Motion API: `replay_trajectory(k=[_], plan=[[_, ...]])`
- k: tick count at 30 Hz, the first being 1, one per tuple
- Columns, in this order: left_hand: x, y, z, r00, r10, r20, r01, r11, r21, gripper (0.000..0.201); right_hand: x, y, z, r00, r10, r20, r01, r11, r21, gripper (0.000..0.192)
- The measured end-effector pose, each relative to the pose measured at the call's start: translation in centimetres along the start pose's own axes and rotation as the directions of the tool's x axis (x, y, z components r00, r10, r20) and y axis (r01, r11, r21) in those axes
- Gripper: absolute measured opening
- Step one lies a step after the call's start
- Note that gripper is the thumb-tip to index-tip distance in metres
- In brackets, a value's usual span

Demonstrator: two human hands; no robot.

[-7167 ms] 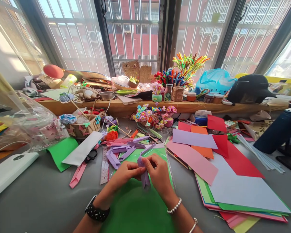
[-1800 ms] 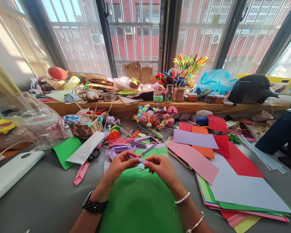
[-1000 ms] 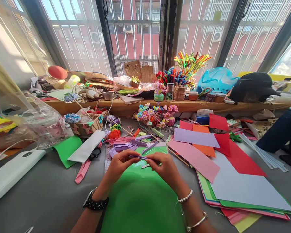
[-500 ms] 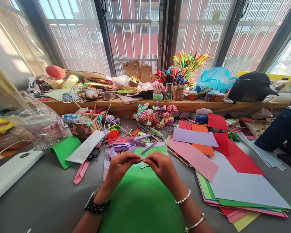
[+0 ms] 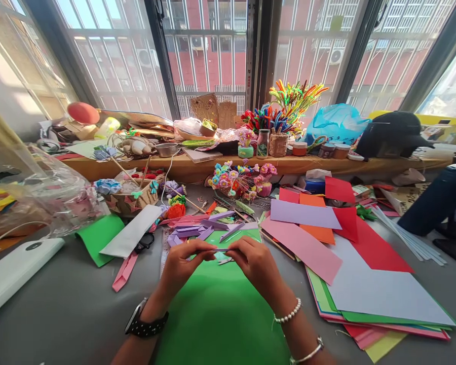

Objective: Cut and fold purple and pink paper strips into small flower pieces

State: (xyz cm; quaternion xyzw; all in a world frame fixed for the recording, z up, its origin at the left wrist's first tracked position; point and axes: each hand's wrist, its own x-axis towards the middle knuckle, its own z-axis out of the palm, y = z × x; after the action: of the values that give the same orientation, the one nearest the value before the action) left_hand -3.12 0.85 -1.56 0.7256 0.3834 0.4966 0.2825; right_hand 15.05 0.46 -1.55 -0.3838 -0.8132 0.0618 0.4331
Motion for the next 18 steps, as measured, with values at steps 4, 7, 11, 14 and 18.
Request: replay_trajectory(k=[4,7,11,14,18], plan=[[0.03,0.2,-0.03,0.999,0.037,0.008,-0.037,0.996,0.083,0.009,-0.07,-0.35,-0.06,1.0,-0.008,-0.019,0.007,0.999,-0.042,0.02],[-0.05,0.26,0.15,0.995,0.087,0.044,-0.093,0.982,0.164,0.01,-0.2,-0.52,0.07,0.999,-0.053,0.002,0.053,0.995,-0.089,0.022],[-0.23,0.06,0.39,0.994,0.093,0.063,-0.104,0.974,0.2,0.011,-0.16,-0.56,0.25,0.998,-0.044,0.048,0.047,0.997,-0.062,0.018],[-0.27,-0.06,0.32,0.997,0.063,0.039,-0.07,0.975,0.211,0.011,-0.01,-0.48,0.08,0.998,0.035,0.053,-0.037,0.999,0.028,0.012],[-0.13,0.01,0.01,0.996,0.053,0.073,-0.065,0.981,0.185,0.013,0.13,-0.32,-0.53,0.99,0.12,0.075,-0.128,0.986,0.11,0.009]])
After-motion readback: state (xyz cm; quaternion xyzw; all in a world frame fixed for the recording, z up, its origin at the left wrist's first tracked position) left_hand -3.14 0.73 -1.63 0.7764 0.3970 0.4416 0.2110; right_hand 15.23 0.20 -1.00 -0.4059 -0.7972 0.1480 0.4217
